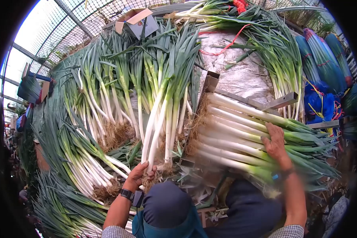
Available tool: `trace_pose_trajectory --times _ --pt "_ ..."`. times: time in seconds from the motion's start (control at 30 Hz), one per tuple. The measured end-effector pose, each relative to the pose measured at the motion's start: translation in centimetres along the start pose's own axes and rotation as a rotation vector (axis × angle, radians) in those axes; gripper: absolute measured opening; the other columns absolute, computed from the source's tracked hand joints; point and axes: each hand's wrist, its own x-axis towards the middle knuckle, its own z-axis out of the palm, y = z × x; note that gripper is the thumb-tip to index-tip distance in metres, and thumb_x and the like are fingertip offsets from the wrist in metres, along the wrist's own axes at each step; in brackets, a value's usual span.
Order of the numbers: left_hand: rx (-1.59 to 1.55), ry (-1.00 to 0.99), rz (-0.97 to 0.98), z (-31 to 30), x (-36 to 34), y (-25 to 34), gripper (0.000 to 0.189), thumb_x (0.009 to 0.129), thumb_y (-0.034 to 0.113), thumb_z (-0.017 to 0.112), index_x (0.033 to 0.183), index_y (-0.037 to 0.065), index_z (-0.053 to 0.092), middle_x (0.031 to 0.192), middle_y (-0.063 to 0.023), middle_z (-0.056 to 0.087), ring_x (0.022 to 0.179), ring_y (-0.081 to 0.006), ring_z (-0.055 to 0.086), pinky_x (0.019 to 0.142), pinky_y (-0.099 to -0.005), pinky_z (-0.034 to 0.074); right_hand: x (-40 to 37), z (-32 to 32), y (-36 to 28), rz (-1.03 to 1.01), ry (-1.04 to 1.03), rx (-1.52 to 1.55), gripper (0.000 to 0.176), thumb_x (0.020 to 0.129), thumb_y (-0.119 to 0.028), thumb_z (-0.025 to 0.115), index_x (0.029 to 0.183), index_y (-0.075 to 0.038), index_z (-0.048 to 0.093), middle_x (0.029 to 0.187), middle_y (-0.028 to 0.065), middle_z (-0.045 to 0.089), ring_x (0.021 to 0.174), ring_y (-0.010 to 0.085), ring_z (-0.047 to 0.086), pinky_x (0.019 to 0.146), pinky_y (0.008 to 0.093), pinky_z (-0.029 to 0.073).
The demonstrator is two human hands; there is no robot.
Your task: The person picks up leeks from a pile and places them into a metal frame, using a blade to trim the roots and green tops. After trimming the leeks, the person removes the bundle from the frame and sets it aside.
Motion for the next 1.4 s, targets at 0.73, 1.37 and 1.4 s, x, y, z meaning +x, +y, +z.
trace_pose_trajectory --times 0.73,1.37,1.4 --pt "0.571 0.083 0.325 20.8 -18.9 11.9 0.029 0.101 0.018 0.062 0.119 -0.004 0.059 0.086 -0.0048 0.066 0.062 -0.0087 0.062 0.054 -0.0202 0.052 2.7 -21.2 -27.7 -0.257 -0.133 1.134 0.019 0.104 -0.012 0.062 0.112 0.003 0.071 0.092 0.0107 0.075 0.087 0.0165 0.073 0.080 0.0300 0.059" --pt "0.690 0.234 0.269 19.6 -41.5 4.9 0.050 0.088 0.019 0.070 0.125 -0.010 0.054 0.080 -0.0113 0.066 0.058 -0.0137 0.061 0.053 -0.0261 0.050 14.6 1.3 -37.1 -0.493 -0.387 -0.081 0.036 0.084 0.000 0.058 0.117 -0.011 0.067 0.120 0.0159 0.065 0.109 0.0362 0.067 0.090 0.0457 0.056" --pt "0.675 0.227 0.263 19.6 -41.8 4.7 0.050 0.087 0.022 0.071 0.123 -0.009 0.055 0.081 -0.0107 0.067 0.060 -0.0140 0.062 0.054 -0.0265 0.049 14.5 1.9 -37.5 -0.502 -0.449 -0.127 0.037 0.084 -0.002 0.058 0.118 -0.014 0.068 0.117 0.0162 0.068 0.107 0.0348 0.068 0.088 0.0456 0.057"
